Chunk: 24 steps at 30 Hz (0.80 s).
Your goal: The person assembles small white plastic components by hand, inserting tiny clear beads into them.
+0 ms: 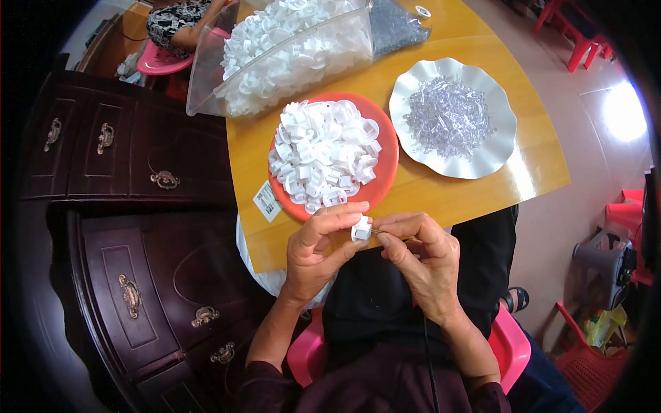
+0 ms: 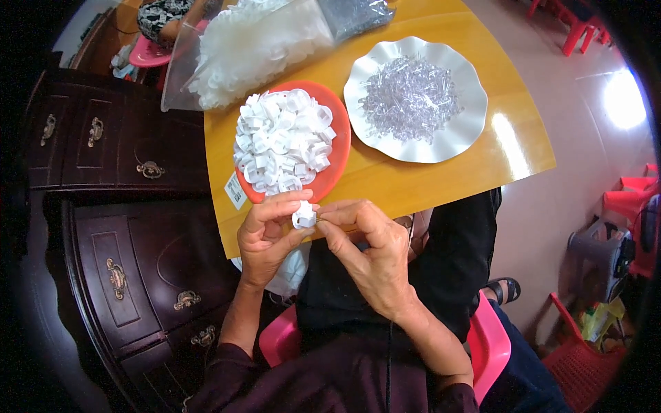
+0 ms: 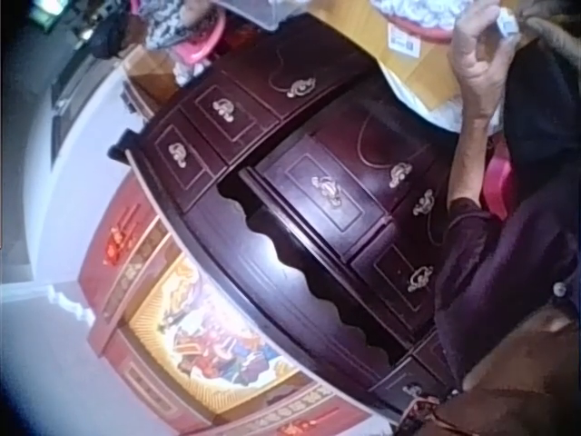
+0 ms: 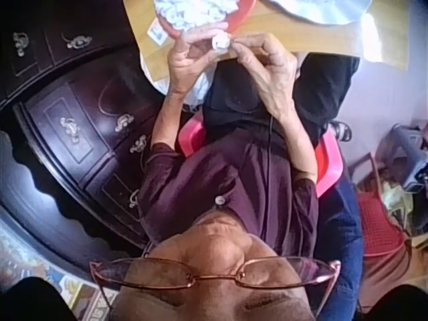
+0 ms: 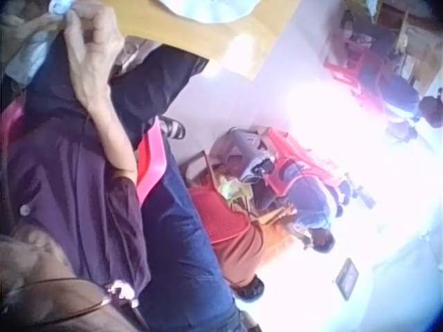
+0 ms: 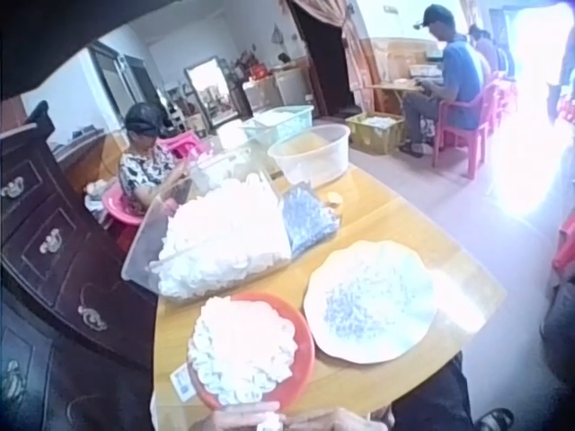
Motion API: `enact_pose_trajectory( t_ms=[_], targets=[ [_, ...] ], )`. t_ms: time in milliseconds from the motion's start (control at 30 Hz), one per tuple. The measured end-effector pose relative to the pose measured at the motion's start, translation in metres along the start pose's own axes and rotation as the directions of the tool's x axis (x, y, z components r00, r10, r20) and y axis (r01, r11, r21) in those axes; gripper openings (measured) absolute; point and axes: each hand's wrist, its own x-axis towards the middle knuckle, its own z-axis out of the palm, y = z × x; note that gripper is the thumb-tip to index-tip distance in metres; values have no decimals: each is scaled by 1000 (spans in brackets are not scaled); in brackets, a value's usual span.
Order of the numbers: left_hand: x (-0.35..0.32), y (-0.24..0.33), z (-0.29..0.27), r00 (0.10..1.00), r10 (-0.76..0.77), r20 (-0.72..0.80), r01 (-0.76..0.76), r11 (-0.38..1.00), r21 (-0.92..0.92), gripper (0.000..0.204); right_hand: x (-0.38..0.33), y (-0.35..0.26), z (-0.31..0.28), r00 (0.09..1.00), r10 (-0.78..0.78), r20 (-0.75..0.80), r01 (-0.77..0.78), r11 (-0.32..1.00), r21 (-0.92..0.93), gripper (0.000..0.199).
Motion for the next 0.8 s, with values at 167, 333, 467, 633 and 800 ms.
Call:
enact_pose_trajectory(
  t_ms=[167,333,467,633,800],
  targets=[
    [1,3,1,1000,25,7,-26,994,105,36,-2,2,-2,997,80,1,-80,991,110,9],
    [1,7,0,997,61,46,-71,955,289,37,-3,2,-3,991,134,24,-136,975,179,8],
    [0,12,3,996,69,63,-83,958,276,38,-3,2,-5,999,39,36,-41,998,44,9],
    [-4,14,-1,998,-14,68,7,995,100,39,-4,-1,-8,959,281,37,-278,908,314,10],
    [-4,13,2,995,-63,79,57,996,66,38,-3,8,-13,967,238,87,-253,908,333,11]
  ],
)
